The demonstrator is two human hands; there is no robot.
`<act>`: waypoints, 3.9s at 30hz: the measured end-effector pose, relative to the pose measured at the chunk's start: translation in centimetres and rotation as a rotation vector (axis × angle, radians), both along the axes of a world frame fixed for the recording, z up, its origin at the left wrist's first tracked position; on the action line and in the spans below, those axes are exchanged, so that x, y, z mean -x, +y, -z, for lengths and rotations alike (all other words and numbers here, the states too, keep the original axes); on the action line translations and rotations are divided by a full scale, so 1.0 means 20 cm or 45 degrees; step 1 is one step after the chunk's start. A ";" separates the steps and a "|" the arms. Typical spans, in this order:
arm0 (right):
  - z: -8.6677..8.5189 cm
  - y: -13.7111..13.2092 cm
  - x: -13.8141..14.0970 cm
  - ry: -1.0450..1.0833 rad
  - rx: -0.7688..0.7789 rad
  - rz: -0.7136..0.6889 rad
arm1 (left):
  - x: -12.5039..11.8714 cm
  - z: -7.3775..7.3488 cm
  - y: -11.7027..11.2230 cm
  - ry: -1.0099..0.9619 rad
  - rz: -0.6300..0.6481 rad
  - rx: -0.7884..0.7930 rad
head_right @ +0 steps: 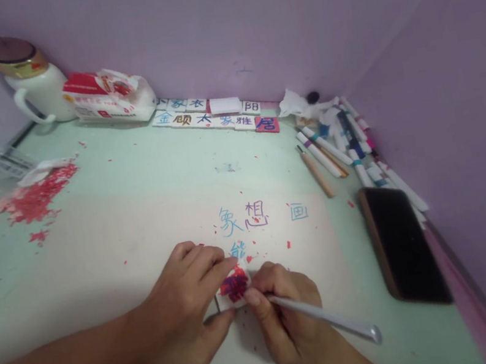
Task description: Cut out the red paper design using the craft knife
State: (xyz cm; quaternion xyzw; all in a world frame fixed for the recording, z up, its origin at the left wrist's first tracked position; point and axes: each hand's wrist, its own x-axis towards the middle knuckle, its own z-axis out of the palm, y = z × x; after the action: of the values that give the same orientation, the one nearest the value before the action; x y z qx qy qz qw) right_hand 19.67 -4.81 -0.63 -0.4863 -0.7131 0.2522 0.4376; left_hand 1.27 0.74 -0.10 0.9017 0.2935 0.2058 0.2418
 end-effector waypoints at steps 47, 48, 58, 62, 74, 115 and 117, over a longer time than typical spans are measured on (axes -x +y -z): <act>0.00 0.00 0.06 0.578 0.451 0.363 | 0.00 -0.01 0.00 0.038 0.004 -0.012; 0.00 0.00 0.06 0.595 0.449 0.363 | 0.00 -0.01 0.00 0.042 0.006 -0.013; 0.00 0.02 0.03 0.091 0.026 0.127 | 0.00 -0.01 0.00 0.030 0.008 -0.018; -0.03 0.01 0.04 -0.144 -0.050 0.085 | 0.00 -0.01 0.00 0.031 0.010 -0.008; 0.00 -0.02 0.03 0.319 0.206 0.200 | 0.00 0.00 0.00 0.035 0.010 -0.038; -0.01 0.07 0.00 1.338 0.573 0.635 | 0.03 -0.02 -0.05 -0.281 -0.185 -0.412; -0.02 0.07 0.00 1.347 0.590 0.616 | 0.04 -0.03 -0.05 -0.279 -0.165 -0.416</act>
State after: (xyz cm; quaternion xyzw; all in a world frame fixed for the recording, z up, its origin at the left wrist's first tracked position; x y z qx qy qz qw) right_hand 19.74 -3.34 -0.28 -0.5256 -0.1964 0.5006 0.6592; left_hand 0.46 -0.29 0.49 0.8803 0.2856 0.3629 0.1089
